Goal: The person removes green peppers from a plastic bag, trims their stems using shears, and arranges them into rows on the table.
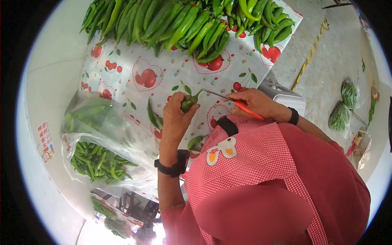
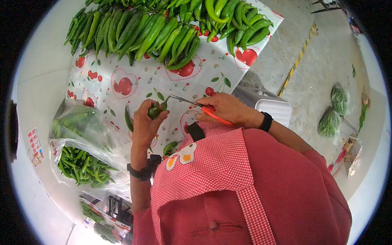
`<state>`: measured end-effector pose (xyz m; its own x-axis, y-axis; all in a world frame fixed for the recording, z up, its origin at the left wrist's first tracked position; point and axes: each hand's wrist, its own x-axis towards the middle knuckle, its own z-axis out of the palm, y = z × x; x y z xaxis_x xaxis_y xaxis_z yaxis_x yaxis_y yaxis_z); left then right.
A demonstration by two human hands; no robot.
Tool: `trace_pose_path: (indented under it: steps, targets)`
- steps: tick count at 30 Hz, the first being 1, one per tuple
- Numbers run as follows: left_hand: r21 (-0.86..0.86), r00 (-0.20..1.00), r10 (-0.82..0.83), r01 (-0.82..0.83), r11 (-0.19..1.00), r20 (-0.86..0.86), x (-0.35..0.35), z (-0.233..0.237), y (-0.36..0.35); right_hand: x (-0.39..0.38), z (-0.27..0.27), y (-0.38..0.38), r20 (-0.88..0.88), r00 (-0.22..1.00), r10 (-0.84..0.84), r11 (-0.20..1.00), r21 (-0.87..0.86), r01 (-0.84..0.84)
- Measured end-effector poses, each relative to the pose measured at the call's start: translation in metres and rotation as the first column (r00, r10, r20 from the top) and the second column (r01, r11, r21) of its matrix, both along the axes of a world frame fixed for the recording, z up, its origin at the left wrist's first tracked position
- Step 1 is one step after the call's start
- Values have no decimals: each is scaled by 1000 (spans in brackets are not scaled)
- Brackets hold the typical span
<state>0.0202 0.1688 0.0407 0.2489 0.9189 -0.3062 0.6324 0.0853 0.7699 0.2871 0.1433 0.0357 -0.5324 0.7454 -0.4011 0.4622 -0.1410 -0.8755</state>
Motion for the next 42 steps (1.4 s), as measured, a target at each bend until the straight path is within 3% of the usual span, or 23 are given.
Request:
trace_pose_path:
  steps: [2,4,6,14,19,21,23,25,29,31,34,36,38,40,42]
  targets:
    - [-21,998,40,-39,999,41,4,-1,-2,-1,-2,-2,23,1000,8,1000,15,-8]
    - [77,996,22,-29,997,88,9,0,-3,-1,-2,-2,47,999,14,999,30,-15]
    - [64,997,13,-18,998,81,11,1,-4,-3,-1,-1,-21,1000,-3,998,60,5]
    - [21,998,-12,11,1000,59,15,-4,-8,-8,-7,0,42,999,1,999,47,-3]
    - [-234,996,72,-59,970,46,20,10,-11,-8,-12,-6,-55,998,-32,999,40,35]
    - [-235,998,52,-45,971,24,15,6,-16,-7,-16,-8,40,998,42,999,9,-43]
    - [-235,1000,31,-29,971,4,5,-2,-22,-4,-29,-14,21,999,43,999,-5,-43]
    - [-91,996,58,-64,994,-61,-8,-4,-29,-2,-30,-17,3,999,37,999,-19,-37]
    - [-50,986,158,-161,986,-55,-23,16,-41,5,-21,-12,133,990,43,999,-30,-39]
    - [-165,981,18,-50,985,-191,-35,18,-55,7,-20,-12,181,982,46,999,-9,-45]
    - [-126,985,-108,91,988,-133,-50,0,-84,8,-19,-12,183,982,-39,999,23,36]
    - [-162,979,-108,80,984,-173,-44,-10,-101,8,-17,-8,240,971,-25,999,29,19]
    - [66,923,-176,211,975,-343,-41,-23,-112,8,-18,-7,234,972,-35,997,74,18]
    - [52,909,-170,205,977,-381,-38,-21,-112,7,-19,-7,225,973,-45,993,113,20]
    - [92,966,-23,48,995,-256,-40,-20,-109,5,-18,-7,225,972,-59,995,92,40]
